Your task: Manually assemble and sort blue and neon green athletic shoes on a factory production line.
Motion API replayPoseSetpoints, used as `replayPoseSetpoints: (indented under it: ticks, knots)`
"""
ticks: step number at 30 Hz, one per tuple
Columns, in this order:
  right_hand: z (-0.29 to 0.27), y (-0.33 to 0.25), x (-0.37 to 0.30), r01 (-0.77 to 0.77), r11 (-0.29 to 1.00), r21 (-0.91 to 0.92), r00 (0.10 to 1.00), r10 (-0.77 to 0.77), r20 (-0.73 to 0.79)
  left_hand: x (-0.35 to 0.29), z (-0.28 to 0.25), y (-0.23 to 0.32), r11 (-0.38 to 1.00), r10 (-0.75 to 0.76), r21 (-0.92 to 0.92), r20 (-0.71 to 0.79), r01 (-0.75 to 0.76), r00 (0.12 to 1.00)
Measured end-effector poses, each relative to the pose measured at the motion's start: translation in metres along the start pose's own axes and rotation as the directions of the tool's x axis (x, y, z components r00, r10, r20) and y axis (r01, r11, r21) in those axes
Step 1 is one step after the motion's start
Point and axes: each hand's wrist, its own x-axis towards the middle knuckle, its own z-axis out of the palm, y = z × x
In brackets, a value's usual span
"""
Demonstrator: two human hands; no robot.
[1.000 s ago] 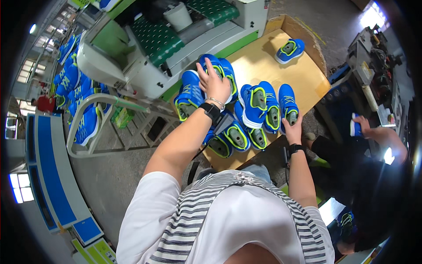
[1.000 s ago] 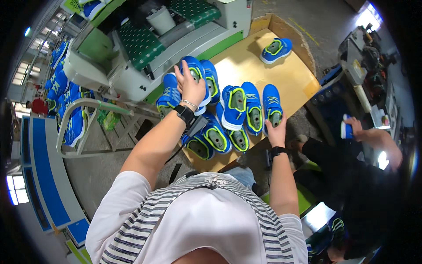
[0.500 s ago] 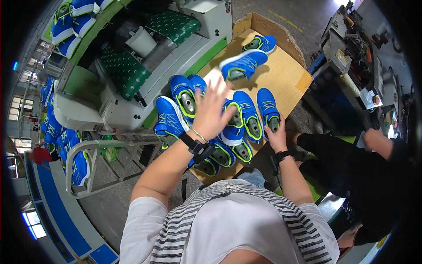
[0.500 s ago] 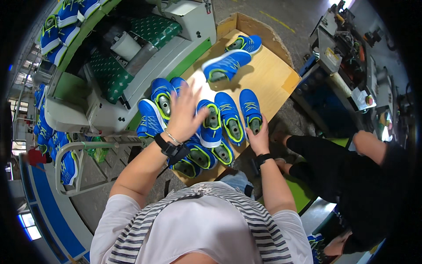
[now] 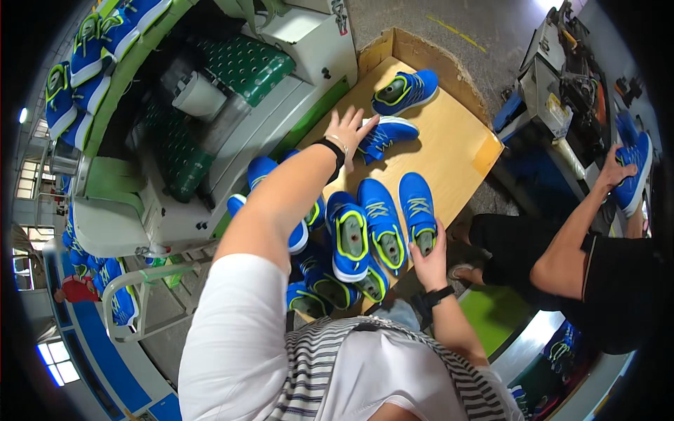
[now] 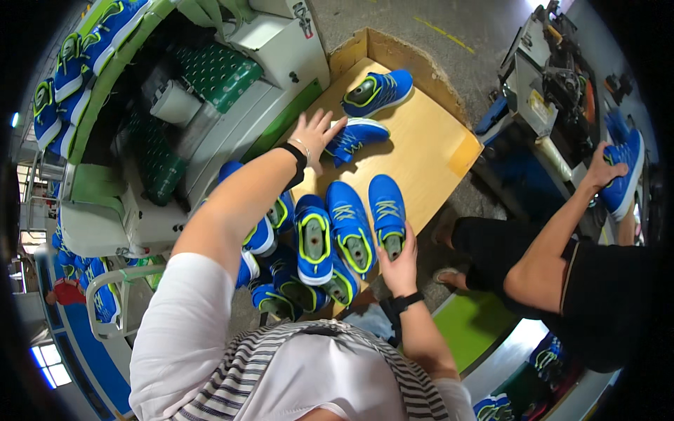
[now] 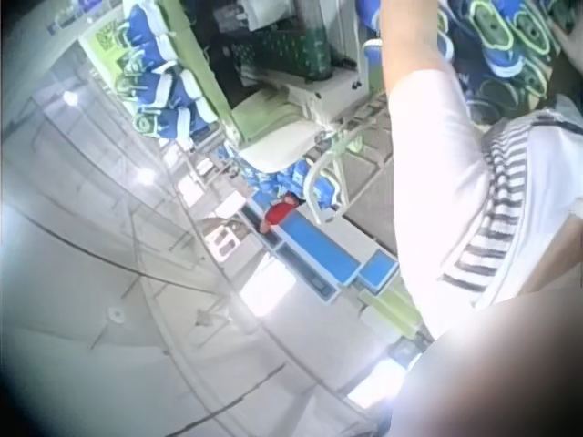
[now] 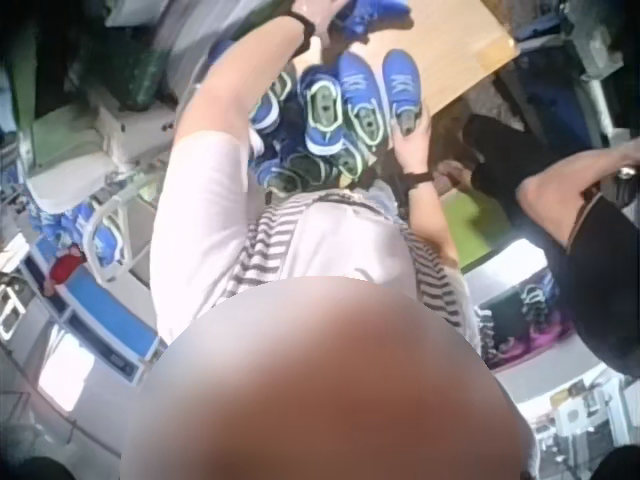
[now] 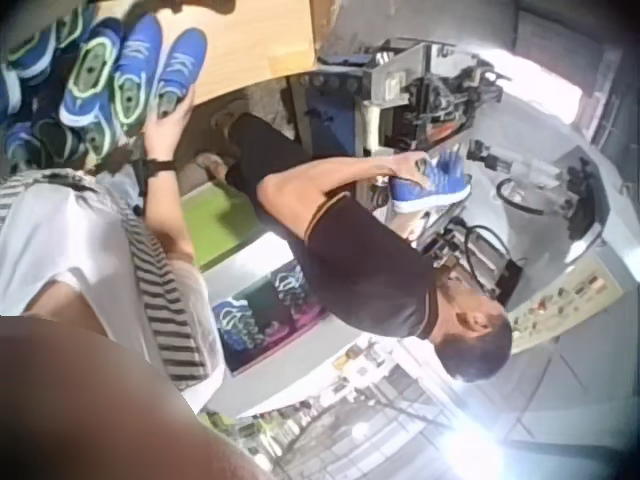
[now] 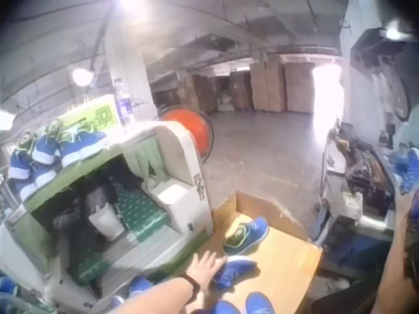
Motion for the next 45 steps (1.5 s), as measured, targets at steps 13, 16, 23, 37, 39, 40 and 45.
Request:
replayPoseSetpoints:
  ticks: [13, 16, 23, 37, 39, 40, 45]
  knots:
    - [-0.029, -0.057, 0.042, -0.145, 0.8, 0.583, 0.989, 0.129, 0.069, -0.162, -0.082, -0.032, -0.642, -0.082, -0.764, 0.143, 0.057, 0.986]
    - [-0.033, -0.135, 0.075, 0.002, 0.844, 0.537, 0.966, -0.141, 0.217, -0.25, -0.099, -0.054, -0.777, -0.237, -0.616, 0.1, -0.127, 0.966]
    - [0.118, -0.343, 0.217, 0.49, 0.738, 0.464, 0.733, -0.637, 0.238, -0.321, -0.063, -0.156, -0.451, -0.827, -0.757, 0.155, -0.473, 0.54]
    - [0.251, -0.369, 0.269, 0.853, 0.52, 0.031, 0.453, -0.771, 0.448, -0.257, 0.009, -0.208, 0.13, -0.991, -0.96, -0.129, 0.246, 0.022]
    - [0.178, -0.332, 0.218, 0.783, 0.601, 0.16, 0.452, -0.726, 0.519, -0.263, 0.002, -0.149, 0.256, -0.94, -0.961, -0.222, 0.106, 0.26]
    - [0.145, -0.309, 0.194, 0.752, 0.634, 0.182, 0.461, -0.702, 0.543, -0.271, -0.011, -0.117, 0.236, -0.915, -0.971, -0.208, 0.039, 0.346]
    - [0.039, -0.184, 0.085, 0.556, 0.831, 0.015, 0.732, -0.498, 0.466, -0.306, -0.022, -0.021, 0.43, -0.753, -0.902, -0.385, -0.044, 0.534]
